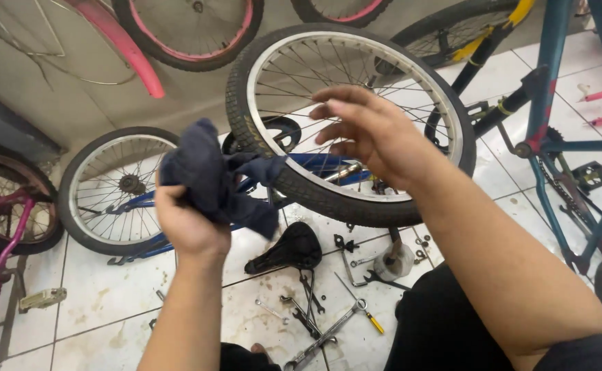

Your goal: Cleaning a bicycle wheel by wiping the rim with a cloth and using a brush on the hub and spokes.

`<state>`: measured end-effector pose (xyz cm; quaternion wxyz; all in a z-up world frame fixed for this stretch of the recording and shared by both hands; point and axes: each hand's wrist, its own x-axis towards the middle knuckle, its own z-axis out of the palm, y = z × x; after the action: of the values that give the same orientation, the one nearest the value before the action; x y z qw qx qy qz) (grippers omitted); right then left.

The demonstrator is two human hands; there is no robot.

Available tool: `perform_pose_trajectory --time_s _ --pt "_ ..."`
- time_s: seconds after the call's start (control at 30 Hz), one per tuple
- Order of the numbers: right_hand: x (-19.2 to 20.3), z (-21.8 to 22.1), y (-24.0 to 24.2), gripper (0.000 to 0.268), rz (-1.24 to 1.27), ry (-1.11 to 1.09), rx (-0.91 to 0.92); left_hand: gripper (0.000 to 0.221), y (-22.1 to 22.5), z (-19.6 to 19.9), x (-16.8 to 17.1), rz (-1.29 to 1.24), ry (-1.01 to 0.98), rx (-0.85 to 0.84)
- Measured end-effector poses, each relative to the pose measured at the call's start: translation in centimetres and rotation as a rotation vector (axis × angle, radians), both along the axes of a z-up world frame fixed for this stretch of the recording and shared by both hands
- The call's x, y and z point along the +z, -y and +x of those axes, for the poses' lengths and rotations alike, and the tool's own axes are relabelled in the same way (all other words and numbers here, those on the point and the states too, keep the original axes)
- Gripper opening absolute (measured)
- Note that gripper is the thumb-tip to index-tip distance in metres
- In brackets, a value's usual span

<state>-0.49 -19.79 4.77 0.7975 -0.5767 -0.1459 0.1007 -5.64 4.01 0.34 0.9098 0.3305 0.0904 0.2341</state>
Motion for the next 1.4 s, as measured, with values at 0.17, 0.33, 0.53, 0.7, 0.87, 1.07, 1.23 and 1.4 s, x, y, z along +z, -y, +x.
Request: perform_pose_trajectory --time_s 0.17,0.33,0.53,0.7,0.87,1.07,1.23,1.4 --pt "0.5 1.7 9.4 0.013 -0.011 0.038 0.185 0.028 -6.8 2.7 -2.5 0.048 -0.113 -0.293" --pt "0.6 -0.2 15.1 0.035 -0.42 -0.005 0.926 0.064 -2.7 1.2 2.6 0.913 -0.871 -0.658" --pt "-0.5 -5.1 10.3 0.036 -1.587 -0.443 0.836 0.073 -0.1 1.9 2.8 1.029 -1.102 -0.768" --pt "-14.1 -4.2 11.5 0.068 -1.991 -0.409 0.766 0.091 0.5 2.4 2.7 1.064 -1.053 -0.556" --pt "-21.6 -3.6 14.2 0.076 -1.768 -0.44 0.345 0.073 1.8 1.8 2.8 1.153 -0.991 -0.429" --pt "-29.6 -3.7 16.6 0.091 -1.574 -0.328 0.195 0.076 -1.1 3.4 -1.3 1.37 -0.715 -0.317" --pt "-30.9 -3.8 15.2 0.08 -1.554 -0.144 0.263 0.042 -1.0 3.5 -1.8 1.291 -0.589 -0.406" --pt "-32.5 -3.2 13.7 0.041 -1.744 -0.088 0.366 0.038 -0.8 3.6 -1.7 1.346 -0.631 -0.346"
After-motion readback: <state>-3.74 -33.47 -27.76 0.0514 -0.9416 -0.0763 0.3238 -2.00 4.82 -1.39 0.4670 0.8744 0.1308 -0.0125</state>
